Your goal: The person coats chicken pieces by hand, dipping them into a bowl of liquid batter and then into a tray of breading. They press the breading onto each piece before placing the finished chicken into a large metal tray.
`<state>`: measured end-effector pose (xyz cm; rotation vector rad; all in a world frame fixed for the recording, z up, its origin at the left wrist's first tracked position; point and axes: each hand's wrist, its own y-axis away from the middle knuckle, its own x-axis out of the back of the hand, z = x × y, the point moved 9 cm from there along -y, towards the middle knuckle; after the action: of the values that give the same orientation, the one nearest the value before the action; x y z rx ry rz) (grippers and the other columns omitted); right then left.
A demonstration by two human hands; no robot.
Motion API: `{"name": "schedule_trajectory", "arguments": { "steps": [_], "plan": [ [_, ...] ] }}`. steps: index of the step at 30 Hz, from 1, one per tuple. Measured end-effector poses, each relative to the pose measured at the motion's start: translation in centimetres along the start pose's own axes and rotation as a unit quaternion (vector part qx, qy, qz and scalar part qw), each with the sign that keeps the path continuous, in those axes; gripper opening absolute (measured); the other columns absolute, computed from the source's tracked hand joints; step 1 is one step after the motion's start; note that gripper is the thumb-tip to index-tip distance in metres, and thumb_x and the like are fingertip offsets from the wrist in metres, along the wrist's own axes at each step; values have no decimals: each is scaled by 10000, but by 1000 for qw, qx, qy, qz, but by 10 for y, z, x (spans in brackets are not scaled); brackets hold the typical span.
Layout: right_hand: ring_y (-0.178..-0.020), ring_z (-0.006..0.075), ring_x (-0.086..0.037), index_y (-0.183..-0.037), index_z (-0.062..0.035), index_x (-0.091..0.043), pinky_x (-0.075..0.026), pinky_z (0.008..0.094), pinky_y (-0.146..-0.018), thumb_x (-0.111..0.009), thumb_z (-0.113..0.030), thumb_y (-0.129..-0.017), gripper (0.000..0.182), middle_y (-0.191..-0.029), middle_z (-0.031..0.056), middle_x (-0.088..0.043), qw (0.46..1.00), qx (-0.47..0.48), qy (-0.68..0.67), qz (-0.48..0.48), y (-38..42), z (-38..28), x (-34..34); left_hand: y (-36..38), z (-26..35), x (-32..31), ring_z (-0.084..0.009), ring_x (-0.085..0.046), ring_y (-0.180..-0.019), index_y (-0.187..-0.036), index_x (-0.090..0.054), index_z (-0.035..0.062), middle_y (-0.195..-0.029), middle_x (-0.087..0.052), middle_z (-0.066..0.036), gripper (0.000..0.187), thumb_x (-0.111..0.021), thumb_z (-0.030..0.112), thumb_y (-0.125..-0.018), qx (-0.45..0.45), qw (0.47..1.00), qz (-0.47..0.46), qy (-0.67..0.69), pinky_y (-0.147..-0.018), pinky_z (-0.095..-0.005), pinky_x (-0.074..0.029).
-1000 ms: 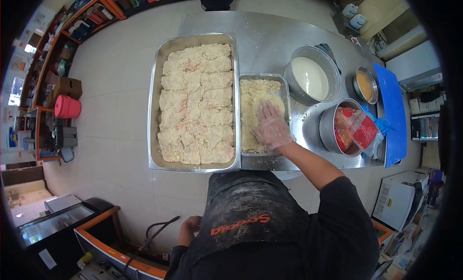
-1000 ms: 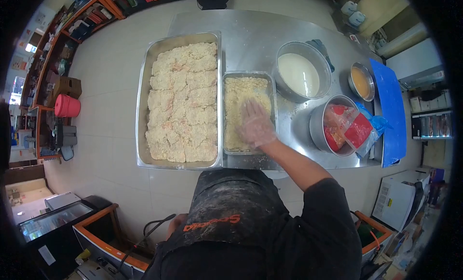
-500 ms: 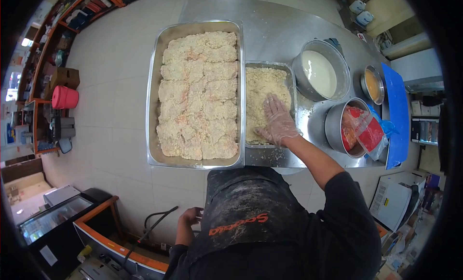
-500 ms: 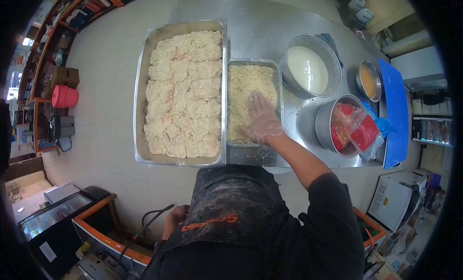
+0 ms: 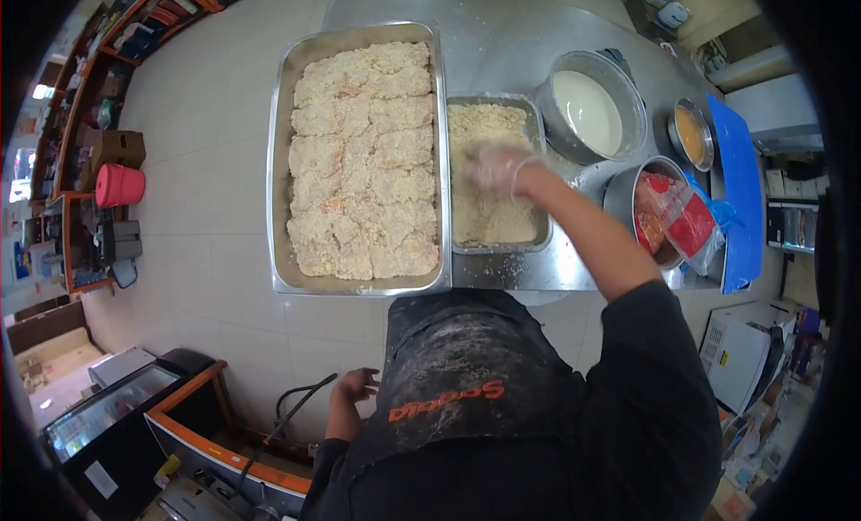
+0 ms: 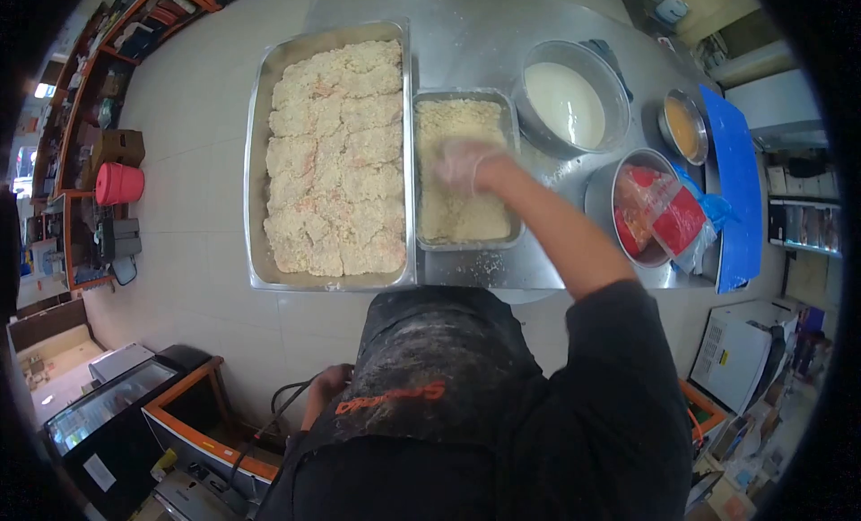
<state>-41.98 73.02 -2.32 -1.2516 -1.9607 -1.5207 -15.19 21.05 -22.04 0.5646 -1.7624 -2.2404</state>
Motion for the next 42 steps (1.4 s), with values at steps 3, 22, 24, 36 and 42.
{"name": "schedule_trajectory", "arguments": {
  "steps": [3,22,24,36,42],
  "plan": [
    [-1025,357,-597,-1183,-39,-557,-460,414,-901,-552,-336,-826,464,-1081,217,-624,984,-33,158,73,-9,30,32,-39,-24,6,-163,-601,-711,-1383,-379,56,-1020,-654,-99,531,-388,22,-854,-17,997,-2,78,-561,-279,-459],
    [-835,293,-587,-894,-1,-624,-459,369,-804,-678,-285,-780,310,-884,180,-618,971,93,-153,159,47,3,74,-33,-14,-32,-196,-634,-830,-1115,-621,-4,-1033,-656,-121,310,-586,123,-834,26,962,-42,267,-649,-327,-513],
    [-878,297,-573,-896,-8,-623,-438,372,-854,-632,-278,-824,279,-901,174,-612,942,159,-196,223,39,14,48,-8,13,-19,-182,-622,-763,-1141,-609,12,-980,-653,-113,325,-539,108,-839,31,978,5,206,-587,-312,-484],
    [-1316,340,-339,-1357,92,-305,-353,376,-1038,-603,-541,-782,906,-1363,256,-409,918,-288,25,271,103,-10,-54,24,54,9,-142,-527,-565,-1210,-568,49,-807,-596,-55,410,-393,115,-845,42,998,28,-27,-463,-279,-378],
    [-1134,361,-520,-1273,14,-428,-451,404,-915,-711,-380,-713,741,-1266,249,-494,915,-279,-141,256,79,33,-74,-22,24,19,-138,-515,-551,-1202,-574,62,-753,-571,-39,399,-411,117,-842,-7,999,28,16,-452,-265,-374]
  ]
}}
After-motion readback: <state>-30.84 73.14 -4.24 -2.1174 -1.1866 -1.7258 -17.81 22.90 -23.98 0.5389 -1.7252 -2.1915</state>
